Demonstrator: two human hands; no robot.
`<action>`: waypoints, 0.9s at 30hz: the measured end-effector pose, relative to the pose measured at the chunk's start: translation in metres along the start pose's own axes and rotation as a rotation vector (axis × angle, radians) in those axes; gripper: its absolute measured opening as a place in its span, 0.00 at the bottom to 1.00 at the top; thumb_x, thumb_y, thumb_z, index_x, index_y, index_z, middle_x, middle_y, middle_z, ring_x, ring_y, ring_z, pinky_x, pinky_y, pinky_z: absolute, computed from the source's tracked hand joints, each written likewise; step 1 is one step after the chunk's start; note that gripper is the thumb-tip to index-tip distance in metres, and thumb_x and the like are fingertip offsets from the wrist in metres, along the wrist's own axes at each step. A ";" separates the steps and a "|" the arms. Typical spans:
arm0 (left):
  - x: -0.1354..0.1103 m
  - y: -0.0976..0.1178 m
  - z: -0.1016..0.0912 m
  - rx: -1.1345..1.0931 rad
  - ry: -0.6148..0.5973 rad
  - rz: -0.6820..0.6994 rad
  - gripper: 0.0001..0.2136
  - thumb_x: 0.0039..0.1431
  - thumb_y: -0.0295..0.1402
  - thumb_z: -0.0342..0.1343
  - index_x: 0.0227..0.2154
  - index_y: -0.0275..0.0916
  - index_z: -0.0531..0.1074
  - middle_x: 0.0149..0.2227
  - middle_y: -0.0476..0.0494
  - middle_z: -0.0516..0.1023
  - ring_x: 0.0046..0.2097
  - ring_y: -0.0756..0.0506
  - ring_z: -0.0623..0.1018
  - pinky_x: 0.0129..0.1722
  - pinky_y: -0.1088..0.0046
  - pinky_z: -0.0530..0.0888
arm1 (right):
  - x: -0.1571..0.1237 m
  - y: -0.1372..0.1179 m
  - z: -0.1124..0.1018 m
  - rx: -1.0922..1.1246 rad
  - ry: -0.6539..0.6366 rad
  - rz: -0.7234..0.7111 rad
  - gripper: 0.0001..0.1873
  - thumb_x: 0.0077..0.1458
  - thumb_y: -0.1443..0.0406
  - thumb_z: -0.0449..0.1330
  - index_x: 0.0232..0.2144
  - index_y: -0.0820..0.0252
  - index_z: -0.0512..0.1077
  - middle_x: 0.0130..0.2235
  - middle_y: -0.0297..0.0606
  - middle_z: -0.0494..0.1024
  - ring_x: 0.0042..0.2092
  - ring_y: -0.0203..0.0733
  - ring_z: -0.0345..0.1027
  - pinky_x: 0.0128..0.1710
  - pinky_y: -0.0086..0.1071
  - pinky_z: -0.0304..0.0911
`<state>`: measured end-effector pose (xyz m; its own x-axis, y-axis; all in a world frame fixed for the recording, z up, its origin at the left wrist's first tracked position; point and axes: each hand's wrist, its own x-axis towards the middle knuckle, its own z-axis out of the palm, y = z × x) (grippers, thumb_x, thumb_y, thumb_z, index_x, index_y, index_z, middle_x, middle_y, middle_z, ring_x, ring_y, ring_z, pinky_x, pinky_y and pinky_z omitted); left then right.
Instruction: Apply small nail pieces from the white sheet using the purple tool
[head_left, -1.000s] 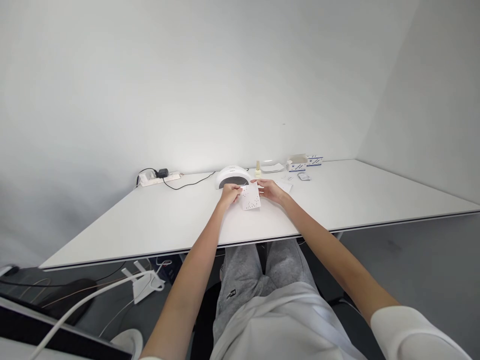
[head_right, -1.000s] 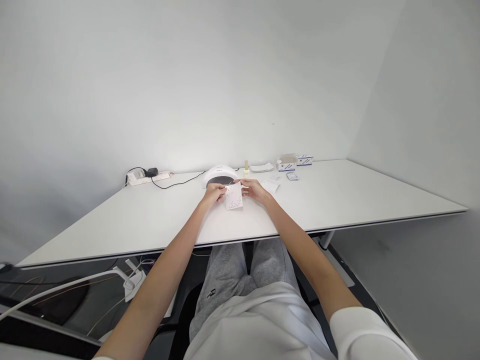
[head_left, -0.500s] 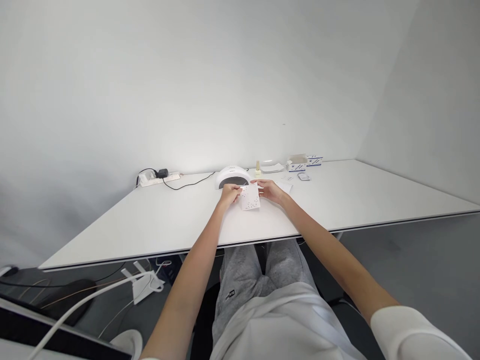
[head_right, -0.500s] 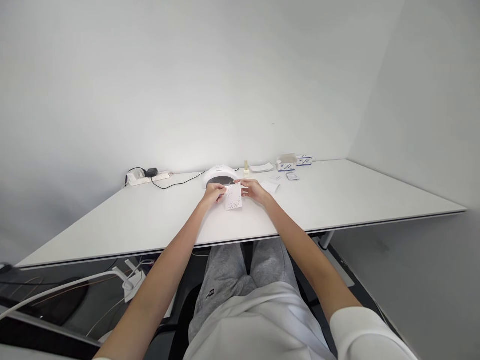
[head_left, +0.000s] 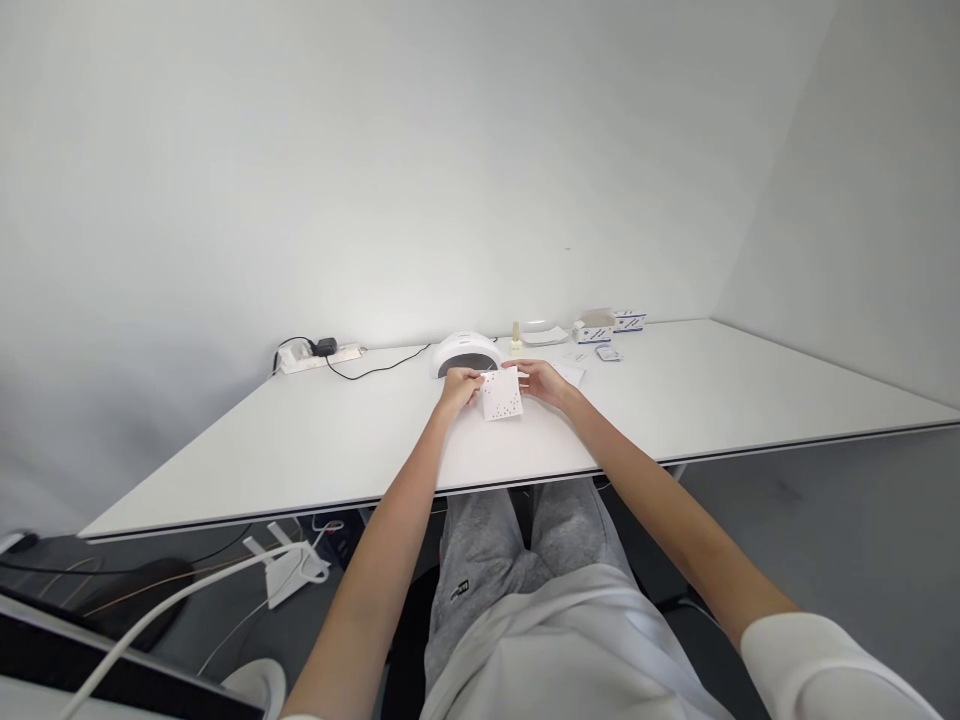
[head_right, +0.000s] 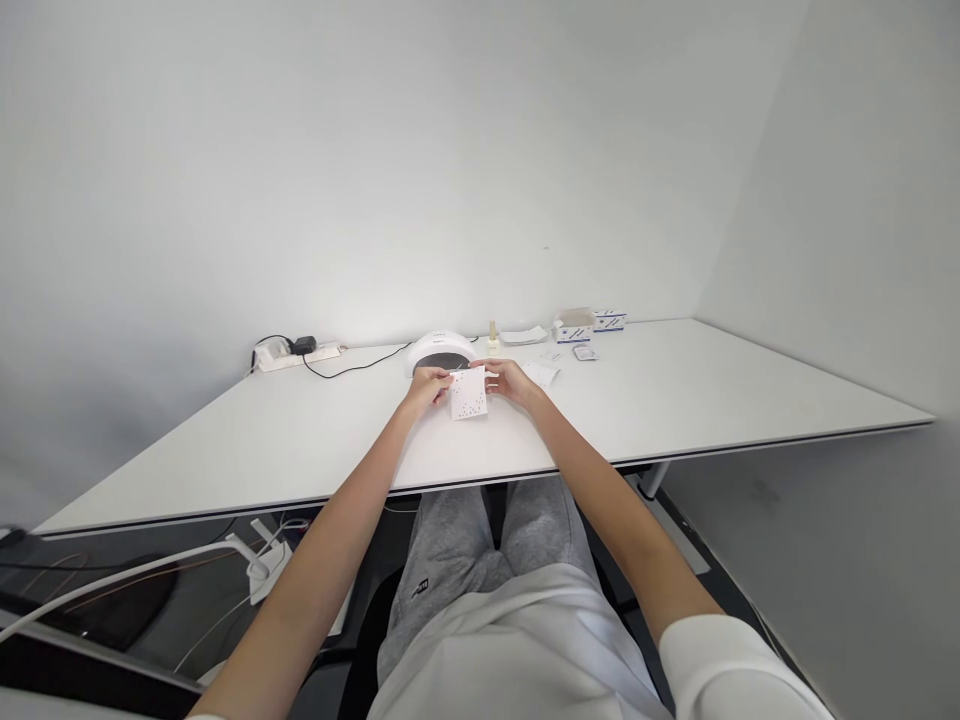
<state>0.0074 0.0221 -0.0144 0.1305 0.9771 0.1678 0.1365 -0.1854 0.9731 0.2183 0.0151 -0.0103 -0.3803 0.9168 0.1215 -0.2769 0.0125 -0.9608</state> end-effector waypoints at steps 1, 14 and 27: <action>0.001 -0.001 0.000 -0.001 -0.002 0.006 0.06 0.53 0.28 0.60 0.23 0.35 0.69 0.18 0.51 0.65 0.15 0.56 0.60 0.15 0.77 0.53 | 0.000 0.000 0.000 -0.005 0.006 0.008 0.13 0.51 0.66 0.58 0.38 0.62 0.78 0.39 0.45 0.79 0.34 0.39 0.69 0.33 0.31 0.65; 0.003 -0.005 -0.001 0.070 0.025 0.031 0.05 0.51 0.30 0.61 0.25 0.35 0.70 0.21 0.49 0.70 0.15 0.56 0.60 0.16 0.76 0.55 | 0.004 0.011 0.003 -0.375 0.187 -0.013 0.11 0.54 0.61 0.64 0.31 0.67 0.77 0.31 0.44 0.78 0.27 0.37 0.69 0.23 0.28 0.65; 0.002 -0.004 0.000 0.127 0.031 0.022 0.07 0.48 0.31 0.63 0.28 0.35 0.72 0.23 0.48 0.71 0.16 0.56 0.61 0.16 0.76 0.56 | 0.009 0.016 0.001 -0.643 0.313 -0.071 0.10 0.55 0.67 0.59 0.23 0.66 0.74 0.20 0.35 0.71 0.19 0.32 0.62 0.16 0.25 0.58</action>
<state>0.0074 0.0246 -0.0179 0.1050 0.9750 0.1956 0.2577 -0.2166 0.9416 0.2097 0.0231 -0.0249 -0.0834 0.9753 0.2046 0.3195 0.2206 -0.9215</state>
